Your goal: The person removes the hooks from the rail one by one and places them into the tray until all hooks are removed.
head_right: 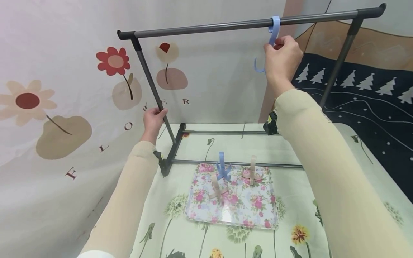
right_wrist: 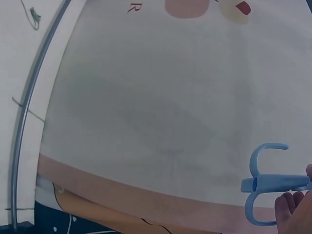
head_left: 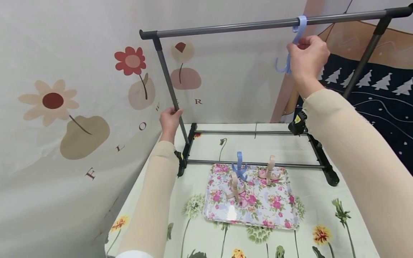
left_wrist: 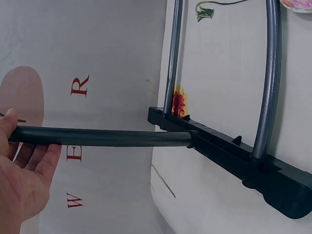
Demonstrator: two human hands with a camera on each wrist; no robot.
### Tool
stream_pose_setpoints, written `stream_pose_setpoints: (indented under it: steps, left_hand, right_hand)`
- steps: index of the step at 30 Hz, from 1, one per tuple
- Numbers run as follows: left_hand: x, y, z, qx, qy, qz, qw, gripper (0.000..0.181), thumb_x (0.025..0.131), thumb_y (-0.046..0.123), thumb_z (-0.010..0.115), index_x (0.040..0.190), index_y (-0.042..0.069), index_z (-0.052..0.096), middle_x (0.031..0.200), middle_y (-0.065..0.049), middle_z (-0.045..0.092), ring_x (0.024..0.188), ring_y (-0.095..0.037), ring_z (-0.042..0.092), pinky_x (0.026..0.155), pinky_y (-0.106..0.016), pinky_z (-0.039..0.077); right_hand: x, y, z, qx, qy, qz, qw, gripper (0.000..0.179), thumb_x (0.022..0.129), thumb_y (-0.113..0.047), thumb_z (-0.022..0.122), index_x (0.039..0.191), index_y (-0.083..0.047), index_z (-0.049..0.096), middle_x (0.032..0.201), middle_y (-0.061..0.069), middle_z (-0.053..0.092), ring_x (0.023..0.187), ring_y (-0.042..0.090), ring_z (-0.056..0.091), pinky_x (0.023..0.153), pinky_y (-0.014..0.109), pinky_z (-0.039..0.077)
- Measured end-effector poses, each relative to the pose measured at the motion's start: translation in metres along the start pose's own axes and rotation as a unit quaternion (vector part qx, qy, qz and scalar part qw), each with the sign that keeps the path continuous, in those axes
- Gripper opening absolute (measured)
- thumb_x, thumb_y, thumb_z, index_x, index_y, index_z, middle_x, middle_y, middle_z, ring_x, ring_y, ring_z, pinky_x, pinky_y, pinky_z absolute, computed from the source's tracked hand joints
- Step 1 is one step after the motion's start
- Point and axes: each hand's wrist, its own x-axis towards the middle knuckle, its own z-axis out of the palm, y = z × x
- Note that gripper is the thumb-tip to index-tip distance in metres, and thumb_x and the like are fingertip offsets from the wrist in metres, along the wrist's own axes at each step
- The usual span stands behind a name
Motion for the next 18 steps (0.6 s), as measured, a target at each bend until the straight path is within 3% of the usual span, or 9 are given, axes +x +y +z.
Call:
stream_pose_setpoints:
  steps: [6, 18]
  left_hand:
    - [-0.0019, 0.0008, 0.0019, -0.003, 0.001, 0.001, 1.0000, 0.026, 0.097, 0.026, 0.067, 0.111, 0.004, 0.069, 0.112, -0.011, 0.067, 0.110, -0.026, 0.058, 0.100, -0.044, 0.042]
    - [-0.0026, 0.0025, 0.0019, -0.006, 0.004, 0.000, 1.0000, 0.026, 0.097, 0.025, 0.067, 0.110, 0.003, 0.069, 0.111, -0.011, 0.067, 0.109, -0.026, 0.058, 0.099, -0.044, 0.042]
  right_hand:
    - [0.0005, 0.0028, -0.0003, -0.008, 0.005, -0.003, 1.0000, 0.035, 0.093, -0.032, 0.070, 0.123, -0.014, 0.067, 0.120, 0.000, 0.068, 0.106, 0.009, 0.064, 0.105, 0.026, 0.040]
    - [0.0001, 0.0003, -0.0063, -0.018, 0.016, -0.050, 0.9984, 0.033, 0.094, -0.031, 0.068, 0.121, -0.012, 0.071, 0.115, 0.001, 0.071, 0.102, 0.006, 0.065, 0.101, 0.025, 0.043]
